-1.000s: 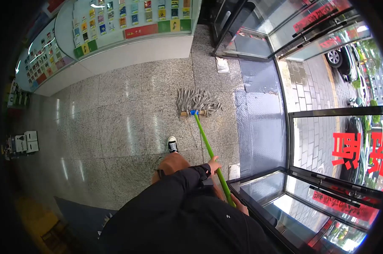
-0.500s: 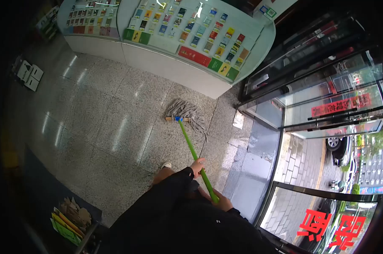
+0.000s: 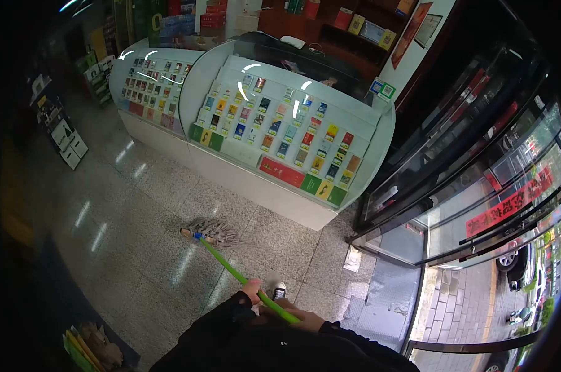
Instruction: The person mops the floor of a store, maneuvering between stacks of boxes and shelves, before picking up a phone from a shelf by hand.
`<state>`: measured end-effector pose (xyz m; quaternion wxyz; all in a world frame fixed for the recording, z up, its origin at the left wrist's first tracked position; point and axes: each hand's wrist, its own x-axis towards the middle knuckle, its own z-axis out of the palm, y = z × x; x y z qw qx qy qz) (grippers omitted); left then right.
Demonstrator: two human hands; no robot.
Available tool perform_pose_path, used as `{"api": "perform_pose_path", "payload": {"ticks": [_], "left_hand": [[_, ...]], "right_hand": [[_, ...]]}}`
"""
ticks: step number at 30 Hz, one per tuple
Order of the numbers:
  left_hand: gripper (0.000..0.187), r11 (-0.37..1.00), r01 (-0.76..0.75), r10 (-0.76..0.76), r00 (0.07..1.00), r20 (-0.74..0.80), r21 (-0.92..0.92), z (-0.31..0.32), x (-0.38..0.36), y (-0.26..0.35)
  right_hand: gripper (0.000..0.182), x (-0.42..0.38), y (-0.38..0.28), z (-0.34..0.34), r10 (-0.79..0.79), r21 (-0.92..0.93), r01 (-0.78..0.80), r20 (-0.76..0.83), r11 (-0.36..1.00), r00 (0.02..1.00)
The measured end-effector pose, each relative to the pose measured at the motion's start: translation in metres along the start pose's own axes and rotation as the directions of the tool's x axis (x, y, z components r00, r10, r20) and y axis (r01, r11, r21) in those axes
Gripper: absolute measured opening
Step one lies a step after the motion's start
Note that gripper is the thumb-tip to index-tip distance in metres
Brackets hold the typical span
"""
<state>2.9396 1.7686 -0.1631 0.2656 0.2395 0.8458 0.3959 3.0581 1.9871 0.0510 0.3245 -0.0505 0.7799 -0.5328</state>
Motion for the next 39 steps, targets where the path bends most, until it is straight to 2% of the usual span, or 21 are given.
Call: {"api": "perform_pose_path", "payload": {"ticks": [1, 4, 5, 6, 8, 9, 11, 12, 14, 15, 17, 19, 20, 22, 23, 24, 27, 29, 32, 35, 39], "left_hand": [[0.009, 0.992, -0.067, 0.064, 0.998, 0.027, 0.103, -0.024, 0.002, 0.027], [0.013, 0.961, -0.186, 0.199, 0.979, -0.043, 0.205, -0.070, 0.028, 0.084], [0.013, 0.952, -0.004, -0.004, 1.000, -0.025, -0.306, -0.064, 0.041, 0.080], [0.014, 0.659, 0.134, -0.206, 0.979, -0.006, -0.740, -0.057, 0.053, 0.076], [0.018, 0.851, 0.035, -0.092, 0.992, -0.084, -0.524, -0.085, 0.065, 0.113], [0.021, 0.917, -0.017, -0.035, 0.992, -0.122, -0.398, -0.099, 0.071, 0.131], [0.034, 0.713, -0.026, -0.113, 0.982, -0.152, -0.701, -0.098, 0.090, 0.136], [0.029, -0.121, 0.234, -0.412, 0.872, 0.263, -0.965, -0.091, 0.102, 0.138], [0.043, -0.096, 0.281, -0.350, 0.889, 0.296, -0.955, -0.080, 0.112, 0.138], [0.051, -0.081, 0.303, -0.318, 0.895, 0.312, -0.950, -0.075, 0.117, 0.137], [0.042, -0.232, 0.414, -0.357, 0.806, 0.472, -0.880, -0.062, 0.127, 0.138], [0.037, -0.090, 0.547, -0.370, 0.758, 0.538, -0.832, -0.046, 0.131, 0.117], [0.037, -0.080, 0.548, -0.364, 0.762, 0.536, -0.833, -0.046, 0.139, 0.104], [0.031, 0.042, 0.698, -0.215, 0.705, 0.676, -0.715, -0.063, 0.154, 0.088], [0.031, 0.060, 0.701, -0.200, 0.706, 0.679, -0.711, -0.073, 0.160, 0.068], [0.030, 0.555, 0.313, 0.044, 0.914, 0.403, -0.770, -0.088, 0.164, 0.045], [0.024, 0.006, 0.468, -0.246, 0.857, 0.453, -0.884, -0.192, 0.160, 0.055], [0.016, -0.113, 0.310, -0.310, 0.892, 0.330, -0.944, -0.274, 0.149, 0.055], [0.014, -0.066, 0.162, -0.342, 0.923, 0.175, -0.985, -0.363, 0.128, 0.012], [0.012, -0.099, 0.076, -0.428, 0.897, 0.111, -0.992, -0.440, 0.090, -0.022], [0.016, 0.137, -0.170, -0.522, 0.825, -0.216, -0.976, -0.571, 0.031, -0.024]], "right_hand": [[0.056, 0.000, 0.012, -0.013, -0.063, 0.112, 0.062, 0.003, 0.992, 0.998], [0.052, 0.002, -0.012, -0.079, 0.180, 0.542, -0.334, 0.317, 0.771, 0.931], [0.052, 0.002, -0.014, -0.093, 0.110, 0.734, -0.410, 0.421, 0.542, 0.900], [0.051, 0.006, -0.018, -0.108, 0.033, 0.829, -0.495, 0.504, 0.260, 0.863], [0.009, 0.011, -0.022, -0.131, -0.165, 0.640, -0.673, 0.667, -0.372, 0.726], [0.013, 0.013, -0.029, -0.141, -0.213, 0.530, -0.680, 0.687, -0.506, 0.694], [0.021, 0.025, -0.034, -0.159, -0.261, 0.387, -0.686, 0.722, -0.616, 0.641], [0.021, 0.027, -0.025, -0.162, -0.363, 0.327, -0.717, 0.690, -0.615, 0.626], [0.021, 0.024, -0.022, -0.165, -0.414, 0.279, -0.687, 0.628, -0.671, 0.659], [0.017, 0.022, -0.015, -0.169, 0.067, 0.673, -0.617, 0.696, -0.408, 0.715], [0.016, 0.029, -0.004, -0.173, 0.496, 0.830, -0.556, 0.465, 0.045, 0.733], [0.035, 0.056, -0.006, -0.167, 0.350, 0.588, -0.470, 0.314, 0.658, 0.882], [0.035, 0.071, -0.006, -0.163, 0.347, 0.591, -0.461, 0.303, 0.662, 0.887], [0.047, 0.102, 0.000, -0.156, 0.338, -0.026, -0.339, -0.037, 0.941, 0.941], [0.047, 0.117, -0.004, -0.151, 0.339, -0.025, -0.341, -0.062, 0.940, 0.939], [0.047, 0.131, -0.009, -0.147, 0.331, -0.011, -0.334, -0.085, 0.943, 0.940], [0.048, 0.183, -0.034, -0.138, 0.291, -0.058, -0.303, -0.159, 0.951, 0.943], [0.050, 0.232, -0.047, -0.139, 0.246, -0.130, -0.268, -0.158, 0.955, 0.956], [0.055, 0.310, -0.104, -0.126, 0.226, -0.281, -0.253, -0.125, 0.926, 0.966], [0.057, 0.380, -0.154, -0.117, 0.284, -0.145, -0.289, -0.057, 0.946, 0.957], [0.056, 0.492, -0.229, -0.107, 0.452, -0.075, -0.451, -0.009, 0.889, 0.892]]}}
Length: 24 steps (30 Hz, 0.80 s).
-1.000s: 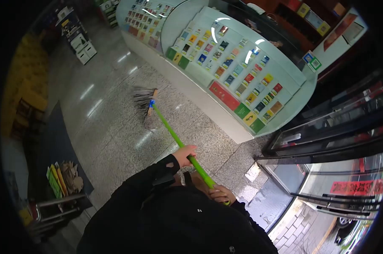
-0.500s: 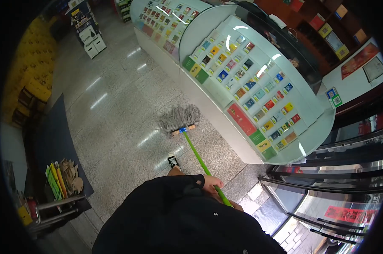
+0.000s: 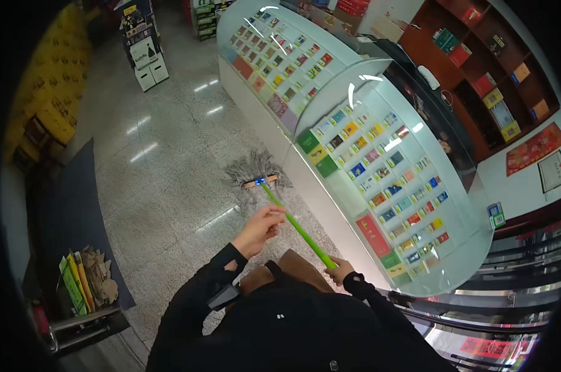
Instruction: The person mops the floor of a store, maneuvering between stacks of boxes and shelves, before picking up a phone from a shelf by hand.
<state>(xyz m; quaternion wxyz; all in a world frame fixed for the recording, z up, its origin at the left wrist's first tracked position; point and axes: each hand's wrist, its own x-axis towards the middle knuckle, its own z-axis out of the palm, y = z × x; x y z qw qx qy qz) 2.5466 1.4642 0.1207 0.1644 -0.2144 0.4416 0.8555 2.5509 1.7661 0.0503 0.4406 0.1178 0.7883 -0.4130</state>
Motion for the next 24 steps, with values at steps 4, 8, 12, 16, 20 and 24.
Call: {"api": "perform_pose_path", "payload": {"ticks": [4, 8, 12, 16, 20, 24], "left_hand": [[0.018, 0.765, -0.595, 0.630, 0.770, -0.096, 0.245, 0.002, -0.039, 0.136], [0.022, 0.214, -0.851, 0.975, 0.220, -0.045, 0.480, 0.004, -0.069, 0.256], [0.028, -0.408, -0.707, 0.912, -0.283, 0.298, 0.577, 0.014, -0.067, 0.350], [0.031, -0.611, -0.567, 0.781, -0.547, 0.302, 0.552, 0.042, -0.025, 0.439], [0.030, -0.654, -0.490, 0.738, -0.581, 0.343, 0.576, 0.025, 0.007, 0.498], [0.029, -0.653, -0.427, 0.717, -0.615, 0.329, 0.625, -0.013, 0.031, 0.539]], "right_hand": [[0.055, 0.066, -0.085, -0.006, -0.044, -0.075, 0.048, 0.054, 0.996, 0.998], [0.054, 0.147, -0.175, -0.010, -0.032, -0.023, 0.034, 0.112, 0.999, 0.993], [0.053, 0.215, -0.271, -0.006, -0.080, 0.050, 0.072, 0.198, 0.996, 0.977], [0.049, 0.267, -0.360, 0.015, -0.101, 0.019, 0.100, 0.242, 0.995, 0.965], [0.052, 0.313, -0.441, 0.040, -0.098, 0.099, 0.071, 0.301, 0.993, 0.948], [0.059, 0.356, -0.505, 0.066, -0.066, 0.103, 0.029, 0.373, 0.994, 0.926]]}}
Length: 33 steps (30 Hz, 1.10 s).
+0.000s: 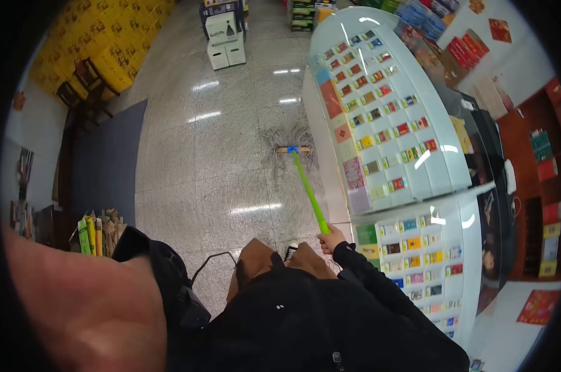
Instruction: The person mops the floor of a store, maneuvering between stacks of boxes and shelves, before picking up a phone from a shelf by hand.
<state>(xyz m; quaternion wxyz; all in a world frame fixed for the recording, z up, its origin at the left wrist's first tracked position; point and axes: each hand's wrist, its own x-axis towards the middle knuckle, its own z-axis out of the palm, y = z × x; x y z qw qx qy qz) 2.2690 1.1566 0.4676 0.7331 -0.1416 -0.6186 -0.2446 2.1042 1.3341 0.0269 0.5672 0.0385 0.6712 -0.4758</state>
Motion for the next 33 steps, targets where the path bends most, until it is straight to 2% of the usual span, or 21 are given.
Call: {"api": "perform_pose_path", "payload": {"ticks": [3, 4, 6, 8, 9, 10, 11, 13, 16, 19, 22, 26, 28, 33], "left_hand": [[0.028, 1.000, -0.014, 0.014, 0.999, -0.029, 0.018, -0.005, -0.001, -0.054], [0.028, 1.000, -0.017, 0.018, 0.999, -0.045, 0.023, -0.010, -0.001, -0.073], [0.028, 0.997, -0.044, 0.050, 0.995, -0.082, 0.064, -0.029, 0.002, -0.113], [0.027, 0.988, -0.099, 0.114, 0.986, -0.125, 0.116, -0.060, 0.004, -0.150], [0.027, 0.982, -0.130, 0.150, 0.978, -0.145, 0.136, -0.075, 0.005, -0.171], [0.027, 0.981, -0.134, 0.155, 0.976, -0.155, 0.137, -0.089, 0.007, -0.195], [0.027, 0.983, -0.120, 0.141, 0.978, -0.156, 0.138, -0.098, 0.012, -0.221], [0.026, 0.988, -0.097, 0.117, 0.979, -0.167, 0.123, -0.115, 0.019, -0.271], [0.026, 0.997, -0.067, 0.073, 0.982, -0.173, 0.044, -0.127, 0.031, -0.345], [0.025, 0.997, -0.067, 0.062, 0.983, -0.175, -0.023, -0.131, 0.042, -0.410], [0.025, 0.998, -0.053, 0.046, 0.986, -0.161, -0.037, -0.129, 0.052, -0.464], [0.024, 0.996, -0.041, 0.029, 0.989, -0.147, -0.076, -0.115, 0.061, -0.539], [0.023, 0.994, -0.051, 0.038, 0.991, -0.130, -0.100, -0.104, 0.064, -0.578], [0.023, 0.992, -0.066, 0.055, 0.994, -0.096, -0.111, -0.061, 0.068, -0.682]], "right_hand": [[0.059, 0.032, -0.038, 0.020, 0.007, 0.030, -0.006, -0.022, 1.000, 1.000], [0.056, 0.037, -0.054, 0.028, -0.009, -0.015, 0.009, -0.021, 1.000, 1.000], [0.040, 0.063, -0.073, 0.037, -0.051, 0.011, 0.051, -0.008, 0.999, 0.999], [0.048, 0.118, -0.077, 0.035, -0.198, -0.205, 0.181, -0.063, 0.962, 0.978], [0.056, 0.109, -0.112, 0.049, -0.069, -0.076, 0.063, -0.069, 0.995, 0.995], [0.052, 0.117, -0.138, 0.057, 0.018, -0.025, -0.019, -0.064, 1.000, 0.998], [0.027, 0.127, -0.163, 0.059, 0.002, -0.003, -0.002, -0.021, 1.000, 1.000], [0.014, 0.150, -0.209, 0.070, 0.033, -0.002, -0.033, -0.014, 0.999, 0.999], [0.017, 0.181, -0.284, 0.096, 0.090, 0.019, -0.090, -0.020, 0.996, 0.996], [0.015, 0.203, -0.344, 0.131, 0.085, 0.074, -0.083, -0.028, 0.994, 0.996], [0.015, 0.230, -0.371, 0.163, 0.132, 0.116, -0.128, -0.031, 0.985, 0.991], [0.010, 0.264, -0.404, 0.184, 0.059, 0.047, -0.053, -0.139, 0.998, 0.988], [0.011, 0.293, -0.412, 0.184, 0.077, 0.128, -0.062, -0.118, 0.990, 0.990], [0.015, 0.383, -0.482, 0.186, 0.145, 0.331, -0.120, -0.050, 0.936, 0.988]]}}
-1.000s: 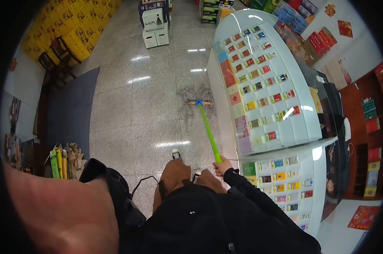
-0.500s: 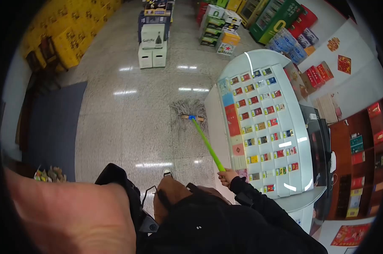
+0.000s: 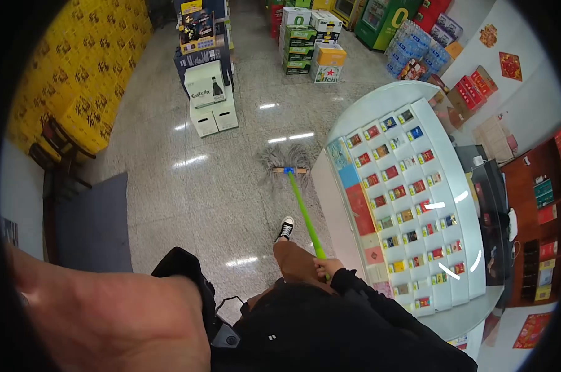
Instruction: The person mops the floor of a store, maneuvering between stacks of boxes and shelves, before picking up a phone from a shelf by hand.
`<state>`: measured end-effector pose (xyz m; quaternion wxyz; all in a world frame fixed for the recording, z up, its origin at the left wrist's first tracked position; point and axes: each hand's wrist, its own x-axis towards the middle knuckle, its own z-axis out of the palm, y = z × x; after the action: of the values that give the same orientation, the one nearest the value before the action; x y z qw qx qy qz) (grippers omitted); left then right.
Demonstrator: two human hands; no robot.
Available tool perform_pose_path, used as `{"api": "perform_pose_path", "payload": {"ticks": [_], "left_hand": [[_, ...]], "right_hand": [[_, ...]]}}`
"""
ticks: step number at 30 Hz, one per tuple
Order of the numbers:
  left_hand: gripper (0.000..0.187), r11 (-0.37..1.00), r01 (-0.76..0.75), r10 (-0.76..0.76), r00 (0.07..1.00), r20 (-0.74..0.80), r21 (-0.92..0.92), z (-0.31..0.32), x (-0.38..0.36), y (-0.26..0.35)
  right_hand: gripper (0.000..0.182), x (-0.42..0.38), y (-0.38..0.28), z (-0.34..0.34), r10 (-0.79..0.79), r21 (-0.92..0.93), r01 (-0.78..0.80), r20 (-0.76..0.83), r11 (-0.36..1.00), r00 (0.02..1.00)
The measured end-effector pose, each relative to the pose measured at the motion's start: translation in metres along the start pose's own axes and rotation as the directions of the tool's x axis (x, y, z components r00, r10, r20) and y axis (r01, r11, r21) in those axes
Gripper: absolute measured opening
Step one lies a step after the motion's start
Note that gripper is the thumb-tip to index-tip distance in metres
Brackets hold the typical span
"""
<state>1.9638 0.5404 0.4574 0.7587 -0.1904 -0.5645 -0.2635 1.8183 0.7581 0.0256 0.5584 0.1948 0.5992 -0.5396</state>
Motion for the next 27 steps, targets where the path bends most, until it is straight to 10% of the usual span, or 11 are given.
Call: {"api": "perform_pose_path", "payload": {"ticks": [4, 10, 16, 27], "left_hand": [[0.022, 1.000, 0.000, 0.000, 0.999, 0.052, 0.009, 0.043, 0.009, -0.097], [0.021, 1.000, -0.014, 0.014, 0.997, 0.070, -0.007, 0.086, 0.015, -0.216], [0.020, 0.997, 0.014, -0.011, 0.999, 0.039, -0.077, 0.103, 0.011, -0.321], [0.018, 0.934, 0.159, -0.150, 0.987, 0.052, -0.320, 0.036, 0.021, -0.521]], "right_hand": [[0.015, 0.066, -0.105, 0.044, 0.143, 0.409, -0.297, 0.365, 0.863, 0.920], [0.010, 0.177, -0.223, 0.085, -0.035, 0.482, -0.167, 0.382, 0.860, 0.923], [0.015, 0.188, -0.316, 0.088, -0.057, 0.540, -0.046, 0.172, 0.841, 0.983], [0.018, 0.090, -0.282, 0.168, -0.009, 0.572, 0.019, -0.021, 0.820, 1.000]]}}
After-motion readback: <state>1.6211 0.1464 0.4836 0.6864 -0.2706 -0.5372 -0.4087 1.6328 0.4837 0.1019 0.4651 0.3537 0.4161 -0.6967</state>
